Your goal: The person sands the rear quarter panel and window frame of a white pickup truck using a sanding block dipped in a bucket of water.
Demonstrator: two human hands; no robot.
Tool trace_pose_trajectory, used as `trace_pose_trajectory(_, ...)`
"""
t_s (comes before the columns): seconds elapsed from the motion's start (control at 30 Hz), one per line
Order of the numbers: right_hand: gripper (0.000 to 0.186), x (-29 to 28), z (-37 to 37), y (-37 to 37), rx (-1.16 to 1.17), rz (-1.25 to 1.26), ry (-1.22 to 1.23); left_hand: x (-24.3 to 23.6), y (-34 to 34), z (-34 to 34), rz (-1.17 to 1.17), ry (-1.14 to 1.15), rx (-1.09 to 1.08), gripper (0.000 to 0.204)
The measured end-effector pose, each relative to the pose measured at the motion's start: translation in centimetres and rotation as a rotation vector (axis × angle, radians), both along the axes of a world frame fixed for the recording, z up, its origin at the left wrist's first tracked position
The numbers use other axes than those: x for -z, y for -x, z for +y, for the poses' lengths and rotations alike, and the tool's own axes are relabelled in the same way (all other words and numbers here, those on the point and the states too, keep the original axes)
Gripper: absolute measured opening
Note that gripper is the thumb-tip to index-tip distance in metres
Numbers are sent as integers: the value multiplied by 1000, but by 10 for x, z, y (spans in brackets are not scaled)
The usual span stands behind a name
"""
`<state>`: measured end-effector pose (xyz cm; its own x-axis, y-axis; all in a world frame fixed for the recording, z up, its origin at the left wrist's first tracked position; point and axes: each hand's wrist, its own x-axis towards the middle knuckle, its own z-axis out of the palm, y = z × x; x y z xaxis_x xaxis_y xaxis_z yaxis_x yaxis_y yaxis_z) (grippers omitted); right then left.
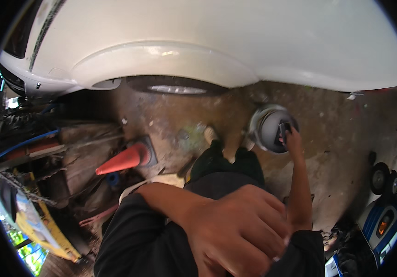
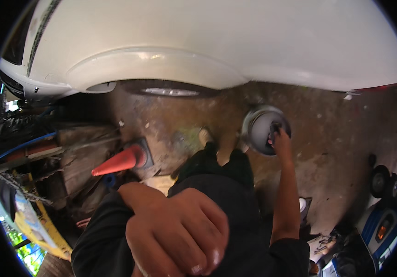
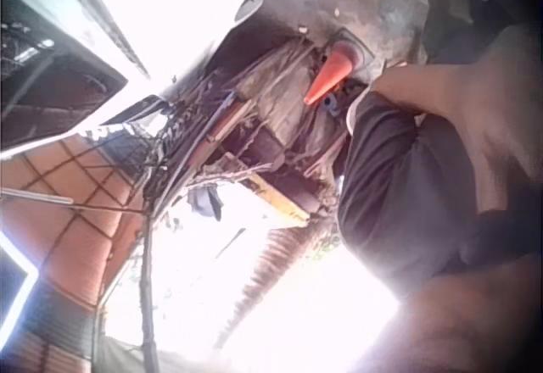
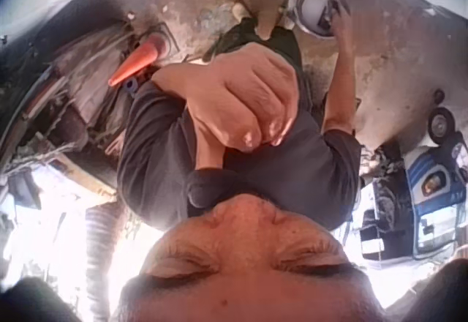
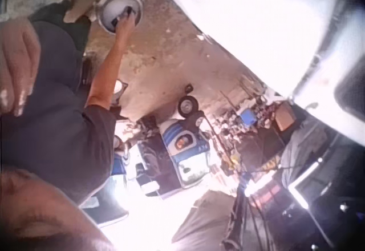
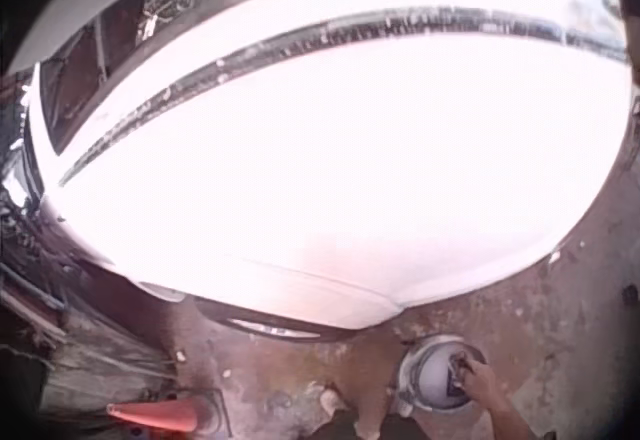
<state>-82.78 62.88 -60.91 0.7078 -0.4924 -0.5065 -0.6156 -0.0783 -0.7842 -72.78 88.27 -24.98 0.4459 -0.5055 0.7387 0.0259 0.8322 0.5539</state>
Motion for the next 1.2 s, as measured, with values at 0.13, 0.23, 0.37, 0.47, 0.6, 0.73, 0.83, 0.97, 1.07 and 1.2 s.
trace_pose_trajectory(0.13,31,87,-1,5,72,176,-185,47,14,-68,14,181,-236,52)
trace_pose_trajectory(0.23,28,139,15,7,29,228,-142,71,19,-96,91,173,-363,55)
trace_pose_trajectory(0.37,39,234,1,33,-139,226,258,106,-10,-101,-125,136,-174,60)
trace_pose_trajectory(0.47,33,291,-31,42,-546,317,557,86,-21,-88,-86,-182,-121,45)
trace_pose_trajectory(0.6,28,294,-34,42,-1007,454,746,67,12,-99,191,-210,-212,46)
trace_pose_trajectory(0.73,22,164,2,9,-705,477,677,42,-20,-62,-164,-343,84,50)
trace_pose_trajectory(0.83,20,109,-20,23,-727,532,778,25,-21,-25,-263,-473,231,49)
trace_pose_trajectory(0.97,18,-17,-68,-10,-495,334,809,24,-33,61,-178,-789,-38,38)
trace_pose_trajectory(1.07,29,-214,-69,-73,-288,-198,905,14,-80,118,-252,-992,-502,31)
trace_pose_trajectory(1.2,40,-418,-21,-167,-326,-661,1268,-39,-179,158,-15,-828,-1028,37)
